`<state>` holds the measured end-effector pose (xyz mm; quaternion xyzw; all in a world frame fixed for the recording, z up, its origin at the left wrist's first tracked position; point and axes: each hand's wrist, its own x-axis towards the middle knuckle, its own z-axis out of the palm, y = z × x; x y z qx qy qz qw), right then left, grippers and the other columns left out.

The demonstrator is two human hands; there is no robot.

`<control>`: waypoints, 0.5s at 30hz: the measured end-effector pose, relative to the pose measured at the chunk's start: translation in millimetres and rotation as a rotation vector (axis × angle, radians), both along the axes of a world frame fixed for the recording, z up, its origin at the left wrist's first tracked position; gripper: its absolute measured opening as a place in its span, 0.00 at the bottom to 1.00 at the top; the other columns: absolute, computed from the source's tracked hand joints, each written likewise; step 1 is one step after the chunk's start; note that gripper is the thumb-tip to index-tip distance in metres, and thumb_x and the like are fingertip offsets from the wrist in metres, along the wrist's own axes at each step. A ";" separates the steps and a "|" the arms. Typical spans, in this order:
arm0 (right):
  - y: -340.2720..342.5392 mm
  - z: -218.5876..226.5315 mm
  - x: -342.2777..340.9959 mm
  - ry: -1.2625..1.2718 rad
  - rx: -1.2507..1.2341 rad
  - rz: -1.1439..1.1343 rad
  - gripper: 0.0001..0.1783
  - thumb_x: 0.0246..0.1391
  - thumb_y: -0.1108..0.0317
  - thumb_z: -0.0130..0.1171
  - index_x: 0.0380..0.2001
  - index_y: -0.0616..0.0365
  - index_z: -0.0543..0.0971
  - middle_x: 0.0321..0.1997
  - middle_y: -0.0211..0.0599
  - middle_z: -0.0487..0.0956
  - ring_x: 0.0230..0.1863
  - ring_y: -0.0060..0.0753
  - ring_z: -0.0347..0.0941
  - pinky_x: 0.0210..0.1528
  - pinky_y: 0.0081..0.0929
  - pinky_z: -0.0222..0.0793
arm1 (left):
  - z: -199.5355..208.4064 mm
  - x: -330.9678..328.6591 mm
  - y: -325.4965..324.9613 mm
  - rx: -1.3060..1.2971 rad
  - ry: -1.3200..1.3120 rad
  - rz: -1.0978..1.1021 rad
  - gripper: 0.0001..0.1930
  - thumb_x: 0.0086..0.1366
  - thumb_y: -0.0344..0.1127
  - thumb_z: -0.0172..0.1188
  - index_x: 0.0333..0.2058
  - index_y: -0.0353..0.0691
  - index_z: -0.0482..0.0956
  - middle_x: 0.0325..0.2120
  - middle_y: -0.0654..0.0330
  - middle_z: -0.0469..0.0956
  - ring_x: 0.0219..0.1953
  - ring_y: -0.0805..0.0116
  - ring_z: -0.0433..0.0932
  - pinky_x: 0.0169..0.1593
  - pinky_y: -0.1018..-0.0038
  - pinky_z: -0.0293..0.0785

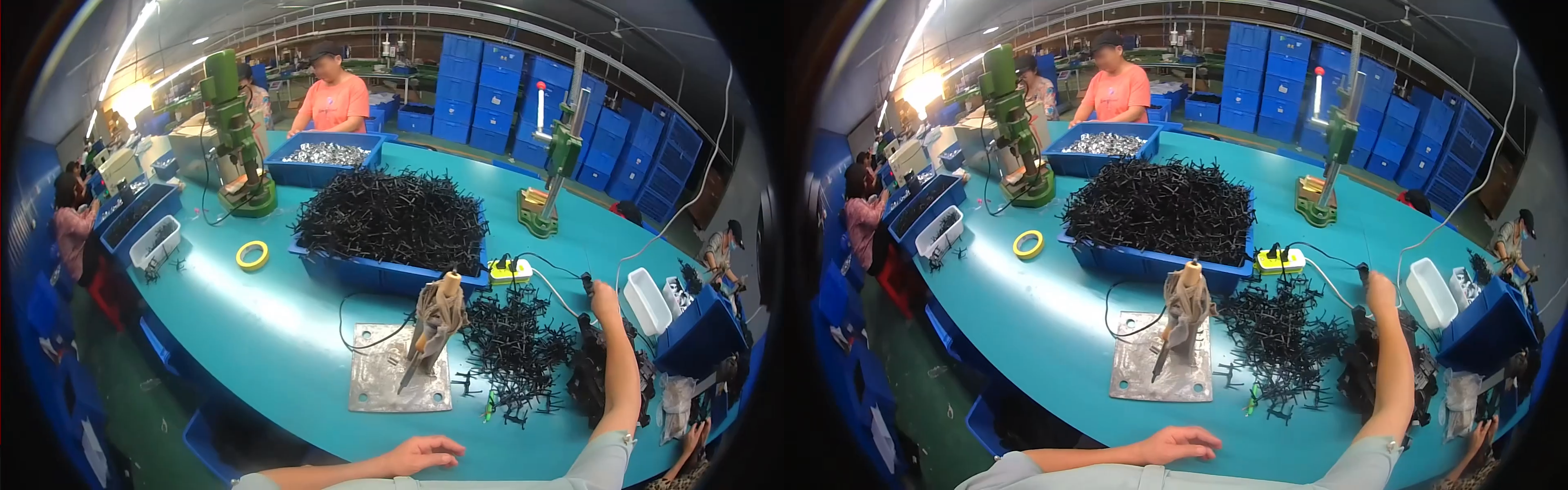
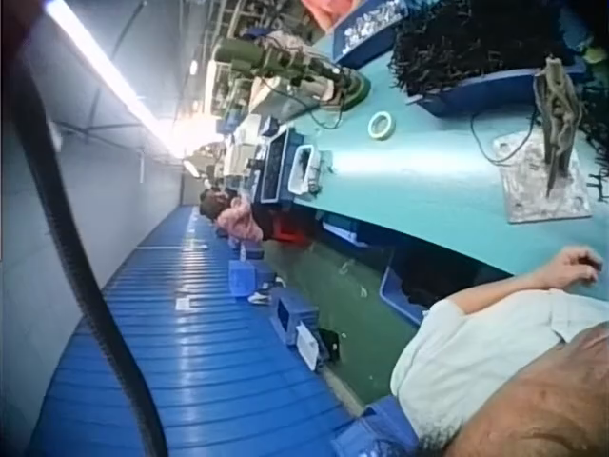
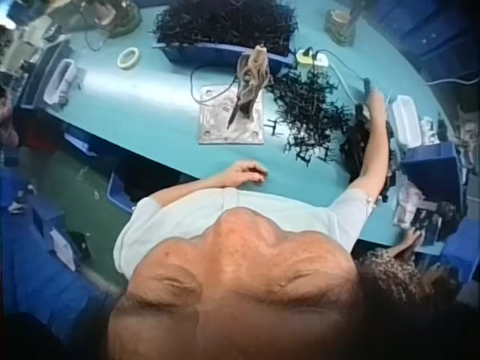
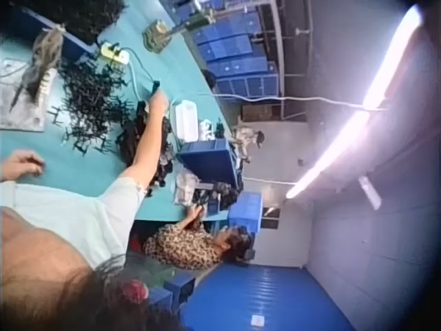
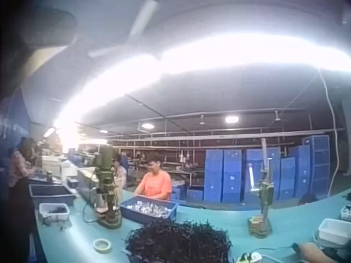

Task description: Manually assembling the chassis and axle components of plastic toy trucks.

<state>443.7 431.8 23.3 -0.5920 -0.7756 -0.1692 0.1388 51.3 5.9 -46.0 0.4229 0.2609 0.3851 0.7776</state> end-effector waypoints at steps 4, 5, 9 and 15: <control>-27.3 38.0 -9.7 0.050 0.106 0.064 0.06 0.49 0.79 0.47 0.31 0.57 0.71 0.32 0.49 0.76 0.34 0.57 0.74 0.34 0.47 0.69 | -4.2 4.7 -2.9 0.019 -0.023 0.029 0.17 0.69 0.30 0.51 0.55 0.34 0.69 0.50 0.58 0.72 0.49 0.73 0.73 0.55 0.75 0.70; -35.6 43.9 -8.4 0.081 0.195 0.117 0.06 0.48 0.79 0.48 0.30 0.57 0.70 0.32 0.48 0.75 0.34 0.56 0.74 0.34 0.46 0.69 | -5.1 5.7 -3.7 0.028 -0.031 0.040 0.17 0.68 0.31 0.52 0.54 0.35 0.71 0.49 0.60 0.73 0.47 0.75 0.73 0.54 0.76 0.70; -90.2 84.1 -5.4 0.157 0.463 0.203 0.11 0.44 0.84 0.47 0.32 0.60 0.72 0.32 0.47 0.74 0.33 0.54 0.72 0.34 0.41 0.69 | -10.6 13.1 -9.6 -0.033 0.058 0.043 0.14 0.69 0.33 0.52 0.49 0.35 0.75 0.44 0.61 0.76 0.42 0.75 0.76 0.48 0.78 0.73; -211.3 140.0 -44.7 0.964 0.353 0.300 0.11 0.48 0.83 0.53 0.36 0.62 0.74 0.29 0.32 0.77 0.26 0.21 0.73 0.31 0.19 0.69 | 9.6 6.0 -16.1 0.277 0.226 0.083 0.10 0.67 0.29 0.53 0.44 0.33 0.79 0.35 0.59 0.78 0.36 0.75 0.76 0.41 0.79 0.74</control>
